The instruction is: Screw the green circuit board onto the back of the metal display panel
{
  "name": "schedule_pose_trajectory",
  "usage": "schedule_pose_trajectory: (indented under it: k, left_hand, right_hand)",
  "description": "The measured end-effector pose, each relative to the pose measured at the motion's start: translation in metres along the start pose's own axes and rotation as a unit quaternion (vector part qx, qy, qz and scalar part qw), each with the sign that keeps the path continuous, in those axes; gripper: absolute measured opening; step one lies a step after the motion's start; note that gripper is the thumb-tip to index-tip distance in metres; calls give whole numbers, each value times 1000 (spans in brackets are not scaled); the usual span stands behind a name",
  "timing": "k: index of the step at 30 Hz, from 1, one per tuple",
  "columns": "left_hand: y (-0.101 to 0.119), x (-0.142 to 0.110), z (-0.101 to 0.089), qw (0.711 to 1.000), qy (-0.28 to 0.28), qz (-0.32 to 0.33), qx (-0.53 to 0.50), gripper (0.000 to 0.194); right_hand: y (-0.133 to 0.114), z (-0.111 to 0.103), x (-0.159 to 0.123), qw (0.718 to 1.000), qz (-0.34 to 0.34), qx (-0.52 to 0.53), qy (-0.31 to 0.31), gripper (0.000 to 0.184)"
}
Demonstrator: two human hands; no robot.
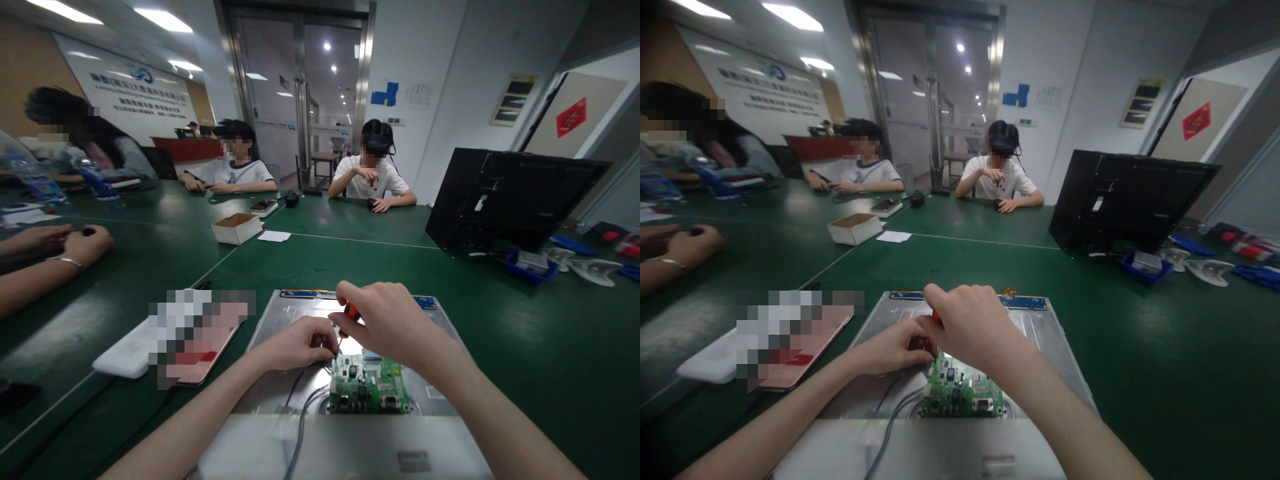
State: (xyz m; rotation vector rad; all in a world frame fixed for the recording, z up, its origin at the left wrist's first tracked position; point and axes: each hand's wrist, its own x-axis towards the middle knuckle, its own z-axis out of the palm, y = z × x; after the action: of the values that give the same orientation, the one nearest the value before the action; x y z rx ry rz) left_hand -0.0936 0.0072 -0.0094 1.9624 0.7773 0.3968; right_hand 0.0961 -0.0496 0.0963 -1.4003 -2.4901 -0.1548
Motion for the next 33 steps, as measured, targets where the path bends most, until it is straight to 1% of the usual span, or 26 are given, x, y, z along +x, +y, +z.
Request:
schedule_pose_trajectory:
  k: [1,5,8,10,12,14,17,22,26,30,33]
  left_hand:
    - [-1,0,0,1000,0,-3,0,9]
    - [-2,0,0,1000,3,4,7,7]
    - [-1,0,0,1000,-3,19,15,6]
    - [-1,0,-1,1000,-9,9,14,8]
    - [-1,0,0,1000,-7,-5,10,9]
    - [-2,0,0,1000,0,-3,5,8]
    - [-1,0,1,1000,7,7,0,7]
    - [1,0,0,1000,-6,7,1,8]
    - [-1,1,0,1000,4,-6,10,7]
    - [-1,1,0,1000,5,11,12,7]
    - [1,0,0,1000,-2,20,16,9]
  right_hand:
    - [0,-1,-1,1000,-8,13,1,11]
    - [-1,-7,-4,998,-32,51,5,15]
    - [-1,-6,-4,999,-20,27,7,19]
    - [-1,-3,-2,1000,-4,0,8,22]
    - [-1,-2,-2,1000,6,-11,8,17]
    - [0,-3,-2,1000,-3,11,6,11]
    - [0,-6,-4,999,-20,44,4,16]
    - [0,-5,-3,1000,-6,11,-4,22]
    - [-1,-3,-3,1000,-19,22,-1,13]
    - [-1,-6,-5,998,-40,45,4,13]
    - [0,-6,-4,1000,-19,23,-9,20]
